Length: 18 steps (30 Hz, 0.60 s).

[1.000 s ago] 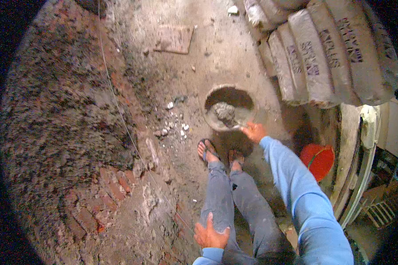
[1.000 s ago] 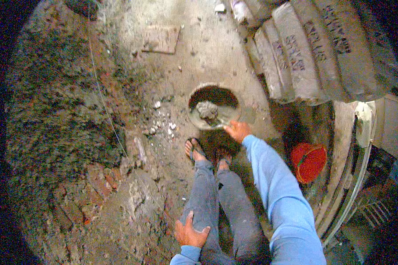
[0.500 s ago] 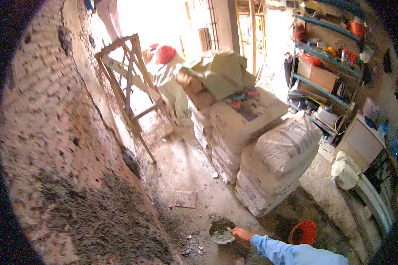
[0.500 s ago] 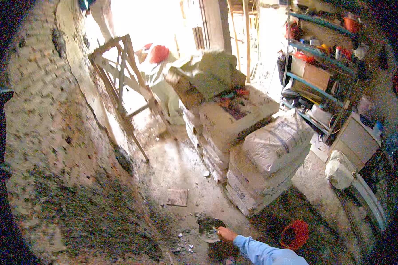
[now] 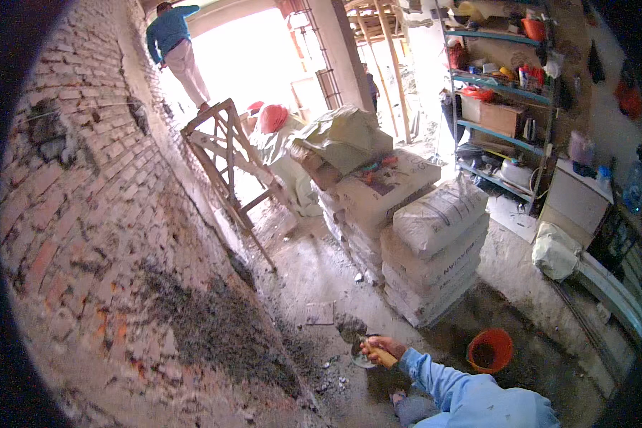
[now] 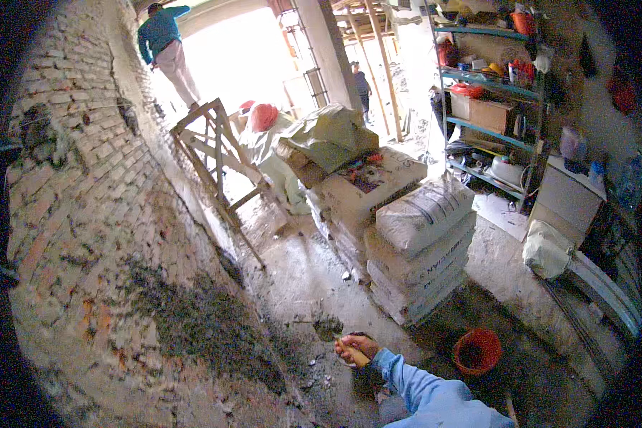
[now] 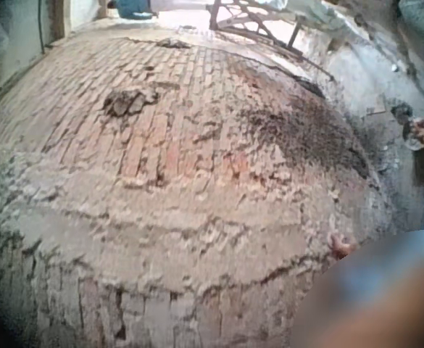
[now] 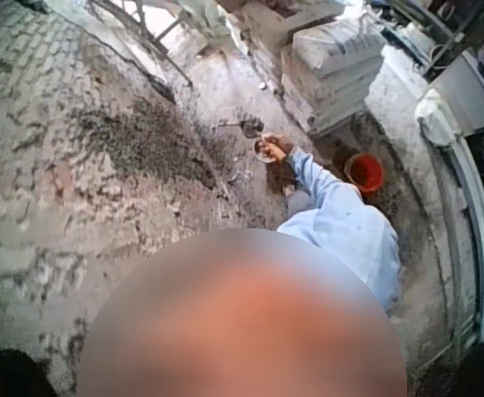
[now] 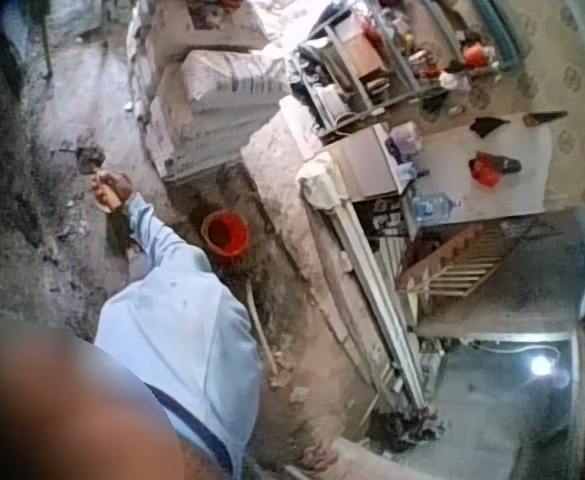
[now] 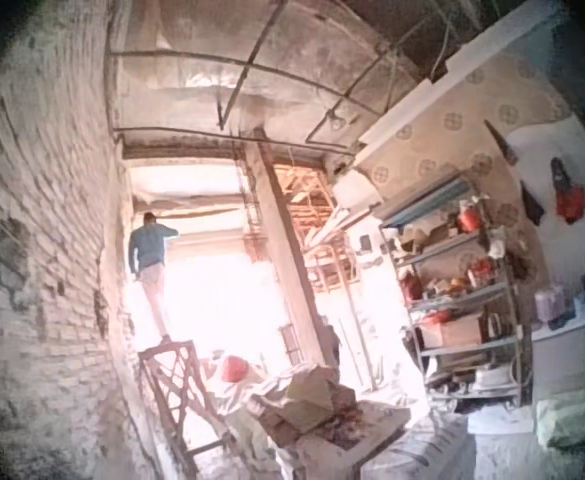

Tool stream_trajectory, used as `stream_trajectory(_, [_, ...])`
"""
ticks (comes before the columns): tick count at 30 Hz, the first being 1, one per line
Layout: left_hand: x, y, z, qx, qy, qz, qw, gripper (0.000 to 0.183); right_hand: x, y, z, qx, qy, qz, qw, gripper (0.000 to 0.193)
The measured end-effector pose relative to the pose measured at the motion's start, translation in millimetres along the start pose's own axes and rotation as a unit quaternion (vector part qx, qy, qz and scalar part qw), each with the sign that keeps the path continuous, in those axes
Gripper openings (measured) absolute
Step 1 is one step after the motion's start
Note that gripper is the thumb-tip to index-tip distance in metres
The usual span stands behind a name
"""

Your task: The person scoops wet cement from a bucket using a trowel and applies it to a brick wall. They repeatedly transfer cement from the bucket to the wall, smoothing the surface as they work.

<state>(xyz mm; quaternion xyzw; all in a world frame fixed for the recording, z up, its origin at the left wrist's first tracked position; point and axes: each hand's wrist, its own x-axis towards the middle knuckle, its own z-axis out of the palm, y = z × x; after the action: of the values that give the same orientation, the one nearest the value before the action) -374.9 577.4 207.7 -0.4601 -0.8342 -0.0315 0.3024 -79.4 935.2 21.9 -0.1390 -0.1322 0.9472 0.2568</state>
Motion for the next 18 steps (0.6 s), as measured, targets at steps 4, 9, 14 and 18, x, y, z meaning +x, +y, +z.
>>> stream_trajectory(4, [-45.7, 5.8, -95.8, -0.348, 0.050, -0.230, 0.907, 0.041, -17.9, 11.6, 12.6, 0.015, -0.048, -0.030, 0.998, 0.030])
stream_trajectory(9, [-53.9, -20.1, -154.6, -0.210, 0.106, -0.130, 0.963, 0.022, -33.3, 16.6, 25.6, -0.026, -0.012, 0.012, 1.000, 0.036])
stream_trajectory(14, [-29.9, -33.2, -176.9, -0.112, 0.128, -0.140, 0.976, 0.034, -32.7, 22.8, 22.7, 0.001, -0.015, 0.030, 0.999, 0.044])
stream_trajectory(18, [4.4, -41.5, -211.7, 0.074, 0.211, -0.057, 0.973, 0.031, -27.1, 30.0, 24.2, 0.082, -0.035, 0.041, 0.995, 0.040])
